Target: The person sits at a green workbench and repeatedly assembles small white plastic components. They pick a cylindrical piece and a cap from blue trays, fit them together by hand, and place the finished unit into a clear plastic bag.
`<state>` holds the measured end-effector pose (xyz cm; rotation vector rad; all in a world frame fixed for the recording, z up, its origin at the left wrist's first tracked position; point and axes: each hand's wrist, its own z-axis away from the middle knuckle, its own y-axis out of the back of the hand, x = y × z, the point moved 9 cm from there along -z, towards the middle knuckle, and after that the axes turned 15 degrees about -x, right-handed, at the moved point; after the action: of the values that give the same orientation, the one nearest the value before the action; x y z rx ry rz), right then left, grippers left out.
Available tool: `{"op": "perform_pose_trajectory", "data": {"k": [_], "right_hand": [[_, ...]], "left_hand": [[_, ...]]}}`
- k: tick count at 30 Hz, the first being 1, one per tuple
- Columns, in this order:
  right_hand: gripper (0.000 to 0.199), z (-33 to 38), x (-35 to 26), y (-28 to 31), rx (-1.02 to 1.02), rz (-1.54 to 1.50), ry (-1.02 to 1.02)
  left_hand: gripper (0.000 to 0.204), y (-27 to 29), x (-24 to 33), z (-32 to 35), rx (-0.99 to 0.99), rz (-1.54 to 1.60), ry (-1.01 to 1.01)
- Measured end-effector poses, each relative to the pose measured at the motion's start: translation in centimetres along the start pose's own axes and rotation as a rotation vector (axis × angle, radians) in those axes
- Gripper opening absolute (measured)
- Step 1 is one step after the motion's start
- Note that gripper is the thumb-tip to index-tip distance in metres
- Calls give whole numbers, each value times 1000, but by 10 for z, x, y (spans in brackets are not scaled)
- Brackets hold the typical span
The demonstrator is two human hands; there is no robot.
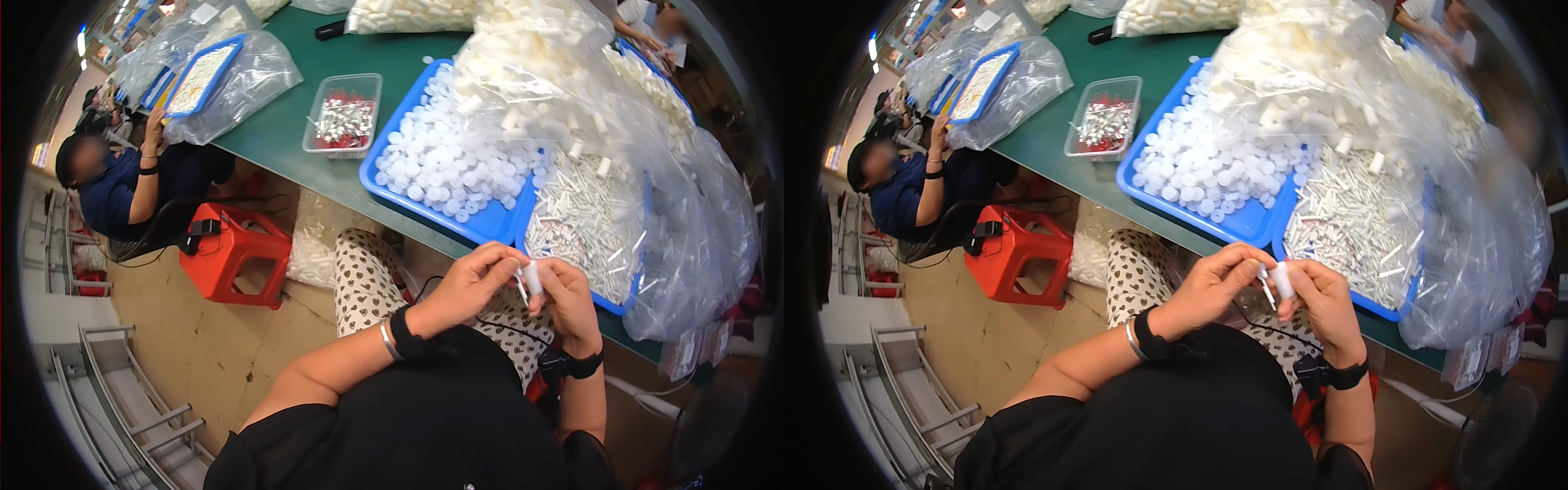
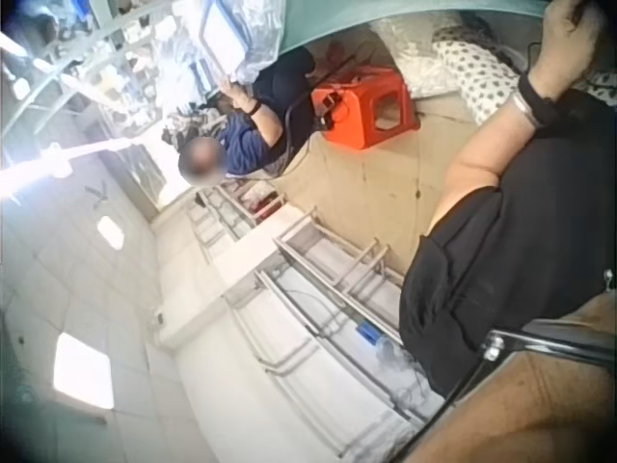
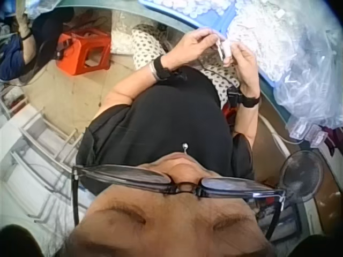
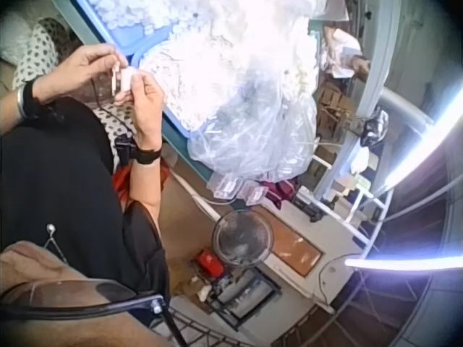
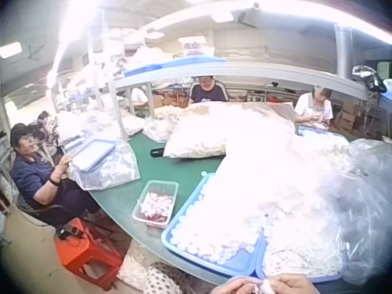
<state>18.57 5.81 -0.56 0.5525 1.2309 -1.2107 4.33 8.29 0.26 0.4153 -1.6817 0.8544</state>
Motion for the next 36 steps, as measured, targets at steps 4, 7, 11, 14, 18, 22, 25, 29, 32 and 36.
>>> {"op": "perform_pose_trajectory", "data": {"k": [4,7,11,14,18,22,25,29,32,36], "right_hand": [[21,0,0,-12,-119,13,-49],[17,4,-5,-20,-158,40,-63],[17,6,-5,-21,-118,90,-47],[14,3,-5,-24,-77,195,-16],[12,2,-6,-22,-88,180,-40],[17,5,3,-20,-125,-175,-120],[16,5,4,-16,-121,-147,-32],[16,15,-12,-18,-112,-19,-39],[15,37,-64,32,309,845,175],[27,86,-104,104,1069,1588,68]], "left_hand": [[33,5,-17,8,0,152,75],[35,3,-22,11,-16,251,146],[34,2,-26,10,-26,362,185],[33,2,-29,9,-10,389,210],[29,0,-29,7,11,282,238],[26,2,-18,9,41,87,230],[32,-4,-34,12,32,204,292],[40,-16,-20,6,-38,249,242],[29,-9,-31,6,-22,346,269],[15,-20,-31,7,-84,560,286]]}}
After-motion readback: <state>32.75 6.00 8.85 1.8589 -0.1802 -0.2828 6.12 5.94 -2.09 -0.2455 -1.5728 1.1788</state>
